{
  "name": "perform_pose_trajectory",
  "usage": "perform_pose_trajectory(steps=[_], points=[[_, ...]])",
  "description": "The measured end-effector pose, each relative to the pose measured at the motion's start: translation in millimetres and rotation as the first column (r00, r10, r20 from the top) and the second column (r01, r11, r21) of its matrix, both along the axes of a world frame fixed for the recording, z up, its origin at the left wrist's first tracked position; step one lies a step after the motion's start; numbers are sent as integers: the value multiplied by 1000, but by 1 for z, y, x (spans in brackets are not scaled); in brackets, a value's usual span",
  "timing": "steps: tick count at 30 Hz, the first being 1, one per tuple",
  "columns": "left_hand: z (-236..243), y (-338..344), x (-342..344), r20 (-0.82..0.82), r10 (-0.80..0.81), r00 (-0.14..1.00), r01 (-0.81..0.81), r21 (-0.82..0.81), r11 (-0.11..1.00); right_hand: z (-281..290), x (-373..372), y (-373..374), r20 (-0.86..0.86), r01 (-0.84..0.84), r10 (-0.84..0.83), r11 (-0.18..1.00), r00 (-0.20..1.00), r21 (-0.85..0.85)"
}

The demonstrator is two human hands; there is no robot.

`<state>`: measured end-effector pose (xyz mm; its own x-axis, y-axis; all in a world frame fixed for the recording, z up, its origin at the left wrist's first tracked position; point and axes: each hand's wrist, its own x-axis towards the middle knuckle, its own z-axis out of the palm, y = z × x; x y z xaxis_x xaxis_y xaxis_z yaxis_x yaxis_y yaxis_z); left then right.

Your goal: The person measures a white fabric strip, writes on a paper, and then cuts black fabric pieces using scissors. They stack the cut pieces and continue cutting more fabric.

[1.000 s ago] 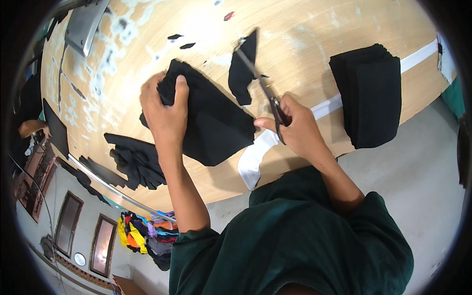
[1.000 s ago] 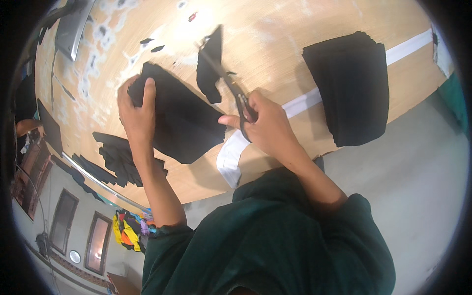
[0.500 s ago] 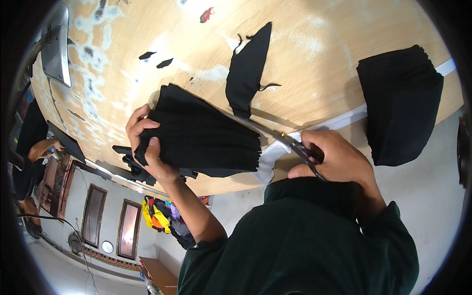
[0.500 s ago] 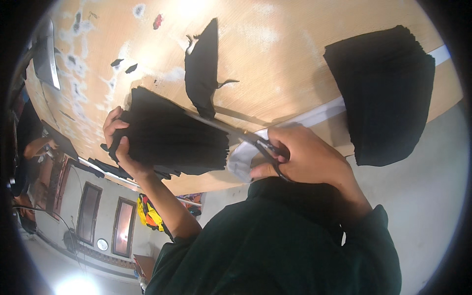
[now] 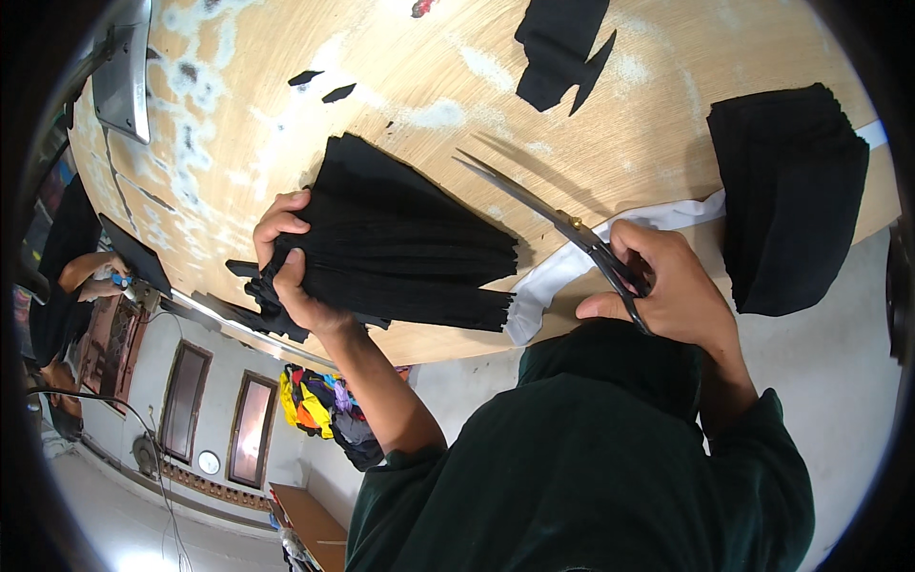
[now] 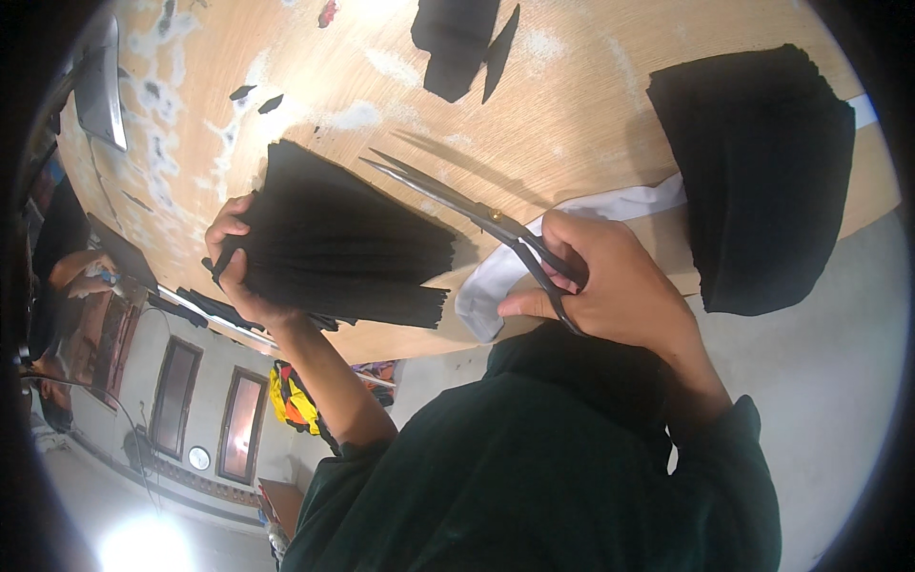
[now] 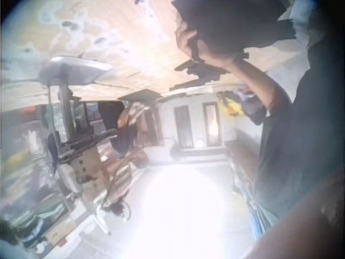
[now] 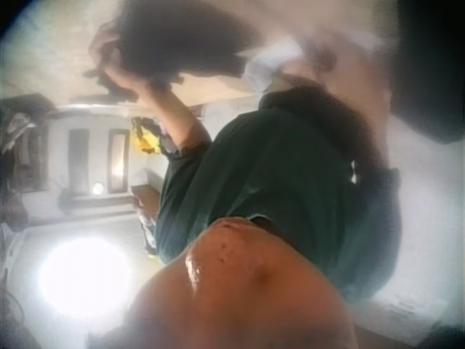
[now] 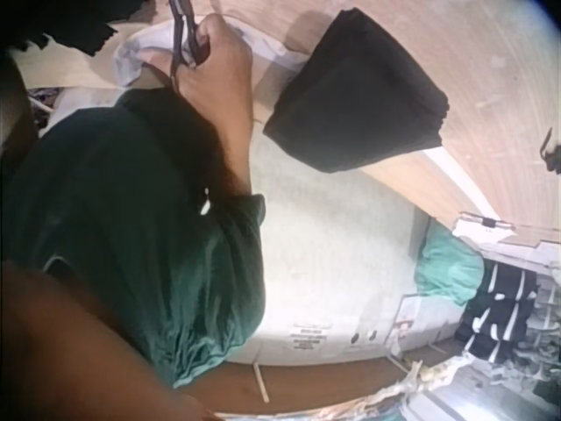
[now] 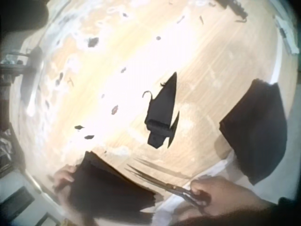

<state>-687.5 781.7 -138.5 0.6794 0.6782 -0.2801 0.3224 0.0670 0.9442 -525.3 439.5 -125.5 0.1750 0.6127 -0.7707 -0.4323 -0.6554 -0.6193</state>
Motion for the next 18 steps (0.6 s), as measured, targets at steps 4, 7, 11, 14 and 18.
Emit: perform_pose_trajectory(steps=[4,7,11,14,18], points=[[1,0,-2,-18,9,1000,-9,13,1000,0,-7,10,36,-40,41,999,998,-37],[-1,0,-3,-12,1,1000,0,28,1000,1,-4,17,35,-77,78,996,996,-46],[-3,3,-2,-24,-37,999,38,41,998,8,-3,26,122,-78,96,987,988,-139],[-3,-1,2,-59,-23,998,30,117,993,9,-9,31,377,81,-14,983,926,-163],[-1,-17,14,-166,21,986,16,218,976,6,-2,30,781,152,-57,987,622,-49]])
